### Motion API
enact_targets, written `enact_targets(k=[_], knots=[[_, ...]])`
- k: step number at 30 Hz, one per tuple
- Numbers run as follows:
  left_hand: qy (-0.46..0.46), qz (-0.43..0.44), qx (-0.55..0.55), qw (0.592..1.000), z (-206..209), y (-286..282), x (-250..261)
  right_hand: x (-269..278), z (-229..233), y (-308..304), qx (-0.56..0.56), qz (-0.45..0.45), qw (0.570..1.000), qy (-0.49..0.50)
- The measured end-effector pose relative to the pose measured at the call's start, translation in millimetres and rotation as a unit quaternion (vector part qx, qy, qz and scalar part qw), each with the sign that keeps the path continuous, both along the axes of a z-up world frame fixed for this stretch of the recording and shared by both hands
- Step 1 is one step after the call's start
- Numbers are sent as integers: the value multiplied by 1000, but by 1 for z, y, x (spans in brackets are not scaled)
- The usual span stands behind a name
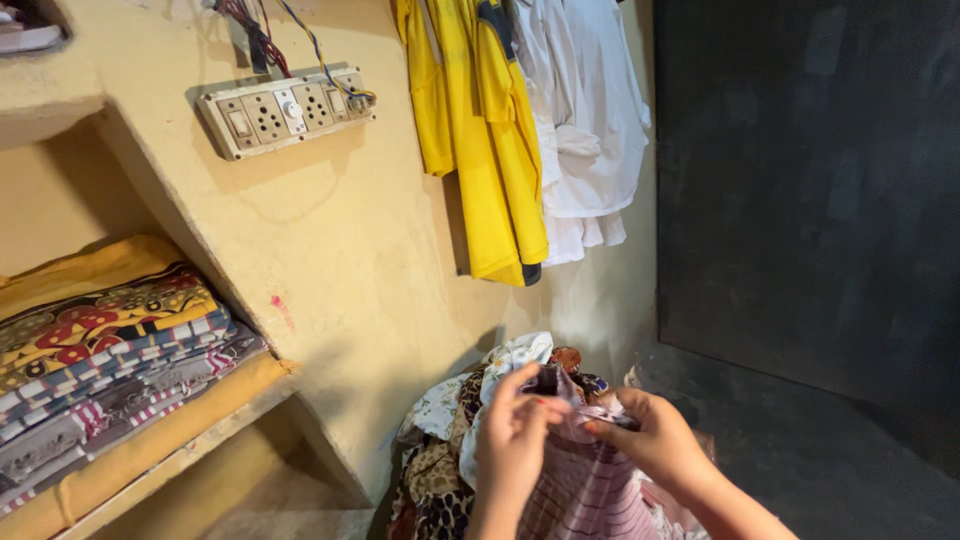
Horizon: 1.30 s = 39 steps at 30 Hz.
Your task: The person folds an orange towel and places it on a shelf, then picks up and begins folding a checkered towel. The actions are performed by hand in a small room with stacked linens and hanging garments.
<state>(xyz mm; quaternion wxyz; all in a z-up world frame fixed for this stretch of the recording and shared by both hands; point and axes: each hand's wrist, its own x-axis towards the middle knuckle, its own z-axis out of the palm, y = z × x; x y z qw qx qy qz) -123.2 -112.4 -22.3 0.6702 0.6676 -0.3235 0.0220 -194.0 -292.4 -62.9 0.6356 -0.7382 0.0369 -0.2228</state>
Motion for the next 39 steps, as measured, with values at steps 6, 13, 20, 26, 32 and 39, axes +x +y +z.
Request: enact_targets(k=[6, 13, 20, 26, 32, 39], knots=[[-191, 88, 195, 958, -4, 10, 27, -16, 1, -18, -21, 1, 999, 46], [-266, 22, 505, 821, -14, -17, 51, -35, 12, -24, -72, 69, 995, -3], [-322, 42, 642, 695, -35, -29, 108, -47, 42, -37, -55, 137, 987, -68], [-341, 139, 638, 676, -28, 8, 152, -56, 88, -74, -46, 17, 994, -97], [-259, 103, 543, 792, 69, 68, 133, -59, 143, -109, -81, -53, 982, -162], [-299, 174, 484, 804, 209, 94, 41, -41, 204, -122, -66, -110, 966, -224]])
